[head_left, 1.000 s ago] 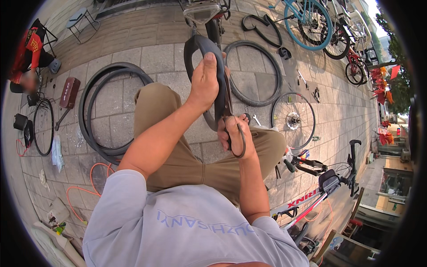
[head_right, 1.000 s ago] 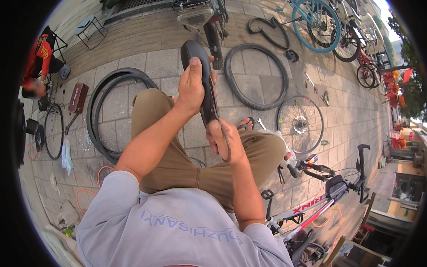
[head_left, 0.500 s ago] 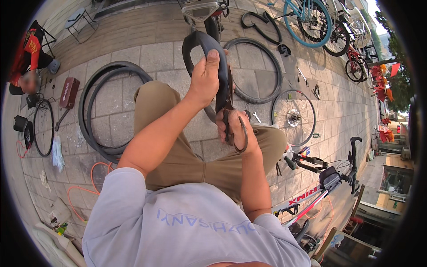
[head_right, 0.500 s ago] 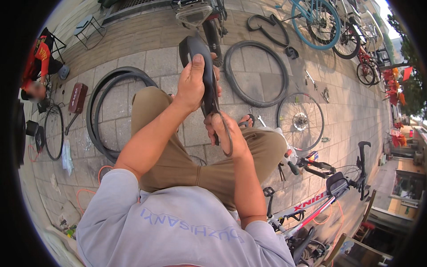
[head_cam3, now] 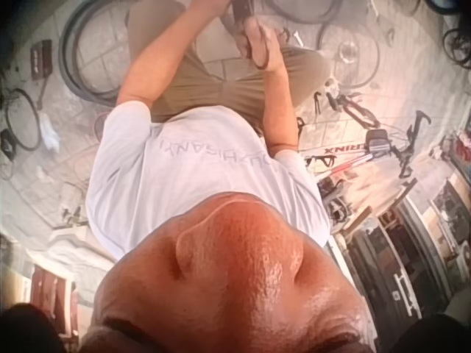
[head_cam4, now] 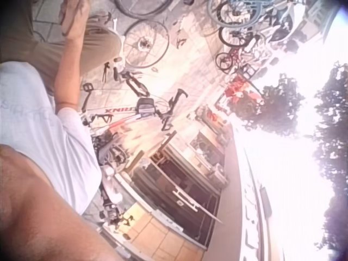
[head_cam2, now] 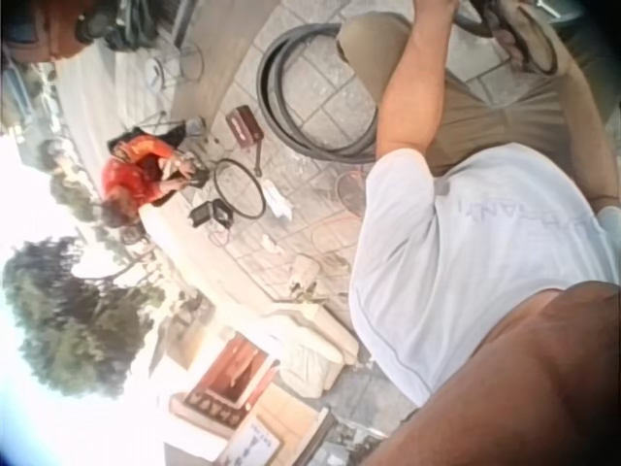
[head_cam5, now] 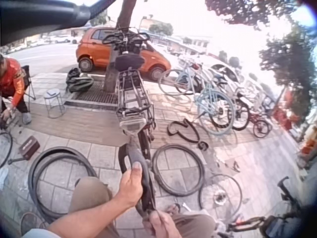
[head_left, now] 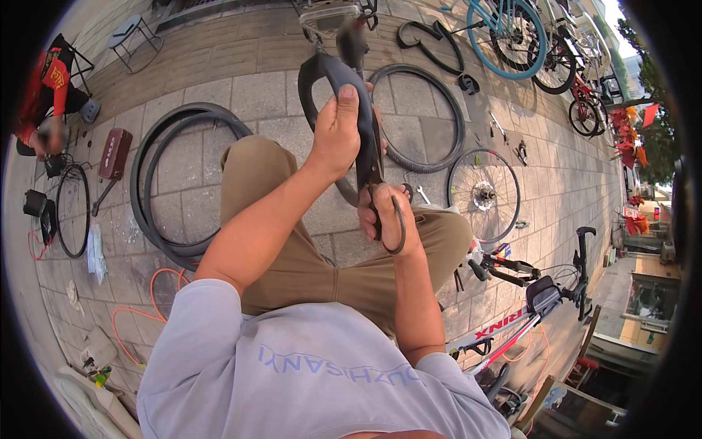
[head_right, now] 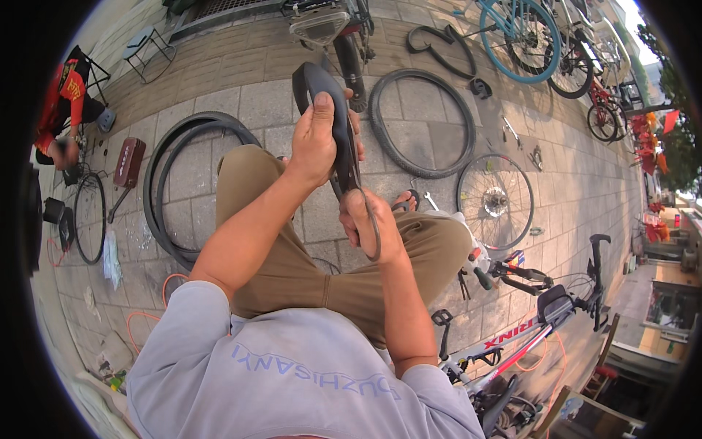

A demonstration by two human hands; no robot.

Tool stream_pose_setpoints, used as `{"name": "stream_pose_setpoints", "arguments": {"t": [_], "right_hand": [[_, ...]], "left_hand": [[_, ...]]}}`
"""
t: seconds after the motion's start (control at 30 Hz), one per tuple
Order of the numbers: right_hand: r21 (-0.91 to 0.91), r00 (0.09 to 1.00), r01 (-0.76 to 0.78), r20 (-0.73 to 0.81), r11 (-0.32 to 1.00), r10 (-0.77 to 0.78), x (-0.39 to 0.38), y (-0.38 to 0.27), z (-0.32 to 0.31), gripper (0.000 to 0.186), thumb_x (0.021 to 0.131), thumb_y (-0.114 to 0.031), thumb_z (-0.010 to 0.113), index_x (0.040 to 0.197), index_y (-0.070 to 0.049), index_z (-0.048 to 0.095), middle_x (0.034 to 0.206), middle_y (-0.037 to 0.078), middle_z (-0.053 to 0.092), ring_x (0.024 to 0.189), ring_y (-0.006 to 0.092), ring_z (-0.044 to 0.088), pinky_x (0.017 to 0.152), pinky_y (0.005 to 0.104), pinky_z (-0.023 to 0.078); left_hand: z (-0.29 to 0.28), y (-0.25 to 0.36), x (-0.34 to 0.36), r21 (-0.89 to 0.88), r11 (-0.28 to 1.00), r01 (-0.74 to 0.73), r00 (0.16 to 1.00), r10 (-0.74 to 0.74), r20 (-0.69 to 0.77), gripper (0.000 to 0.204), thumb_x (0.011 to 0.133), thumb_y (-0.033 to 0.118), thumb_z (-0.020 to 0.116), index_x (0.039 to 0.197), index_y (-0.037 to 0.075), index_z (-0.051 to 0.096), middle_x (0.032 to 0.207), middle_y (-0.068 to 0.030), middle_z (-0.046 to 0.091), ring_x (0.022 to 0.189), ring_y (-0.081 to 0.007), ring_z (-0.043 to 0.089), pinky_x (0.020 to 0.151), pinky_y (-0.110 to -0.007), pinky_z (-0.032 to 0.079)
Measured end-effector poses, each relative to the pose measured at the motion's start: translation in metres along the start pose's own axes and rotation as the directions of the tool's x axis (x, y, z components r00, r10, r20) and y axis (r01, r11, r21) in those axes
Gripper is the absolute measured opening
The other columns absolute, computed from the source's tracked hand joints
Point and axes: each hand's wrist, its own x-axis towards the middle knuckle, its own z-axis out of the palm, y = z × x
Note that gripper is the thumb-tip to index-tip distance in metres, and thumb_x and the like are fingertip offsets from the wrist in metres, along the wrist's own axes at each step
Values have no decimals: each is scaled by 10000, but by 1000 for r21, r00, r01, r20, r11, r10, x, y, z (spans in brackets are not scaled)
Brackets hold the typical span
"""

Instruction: The person sits on the ground and repeatedly rubs a small section of a bicycle inner tube with a sanding tool. The person holds the tube with both hands and works on the same spot for the duration of the clip.

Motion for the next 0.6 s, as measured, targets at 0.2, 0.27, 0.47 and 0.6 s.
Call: {"name": "stream_pose_setpoints", "arguments": {"t": [0.2,0.27,0.47,0.6], "right_hand": [[-74,999,-18,-36,997,15,-4,-6,4,699,1035,-715,514,945,-25,579,729,4,507,565,107,497,498,274,436],[-55,1000,-6,-17,998,5,-2,-8,3,706,1035,-719,504,975,-20,583,745,6,515,582,117,516,498,285,451],[-40,999,7,34,999,-6,4,-16,-5,752,1009,-769,507,1039,-21,580,791,6,527,633,107,524,530,280,459],[15,1000,-2,9,1000,1,2,-17,-4,679,1052,-677,527,1000,-2,593,777,9,502,633,105,510,526,264,433]], "left_hand": [[3,2,-4,42,999,-23,1000,22,21,747,1089,650,433,1420,-20,461,852,-80,622,617,-179,667,553,-354,590],[3,1,-5,104,993,-48,997,42,57,761,1088,652,427,1423,-30,457,844,-79,622,615,-175,667,551,-346,589],[1,-3,-3,131,988,-87,994,77,84,777,1087,655,419,1421,-46,454,831,-75,619,606,-164,666,553,-330,592],[2,-3,-4,130,987,-91,994,81,80,775,1088,653,418,1418,-48,452,827,-72,616,602,-162,663,553,-329,595]]}}
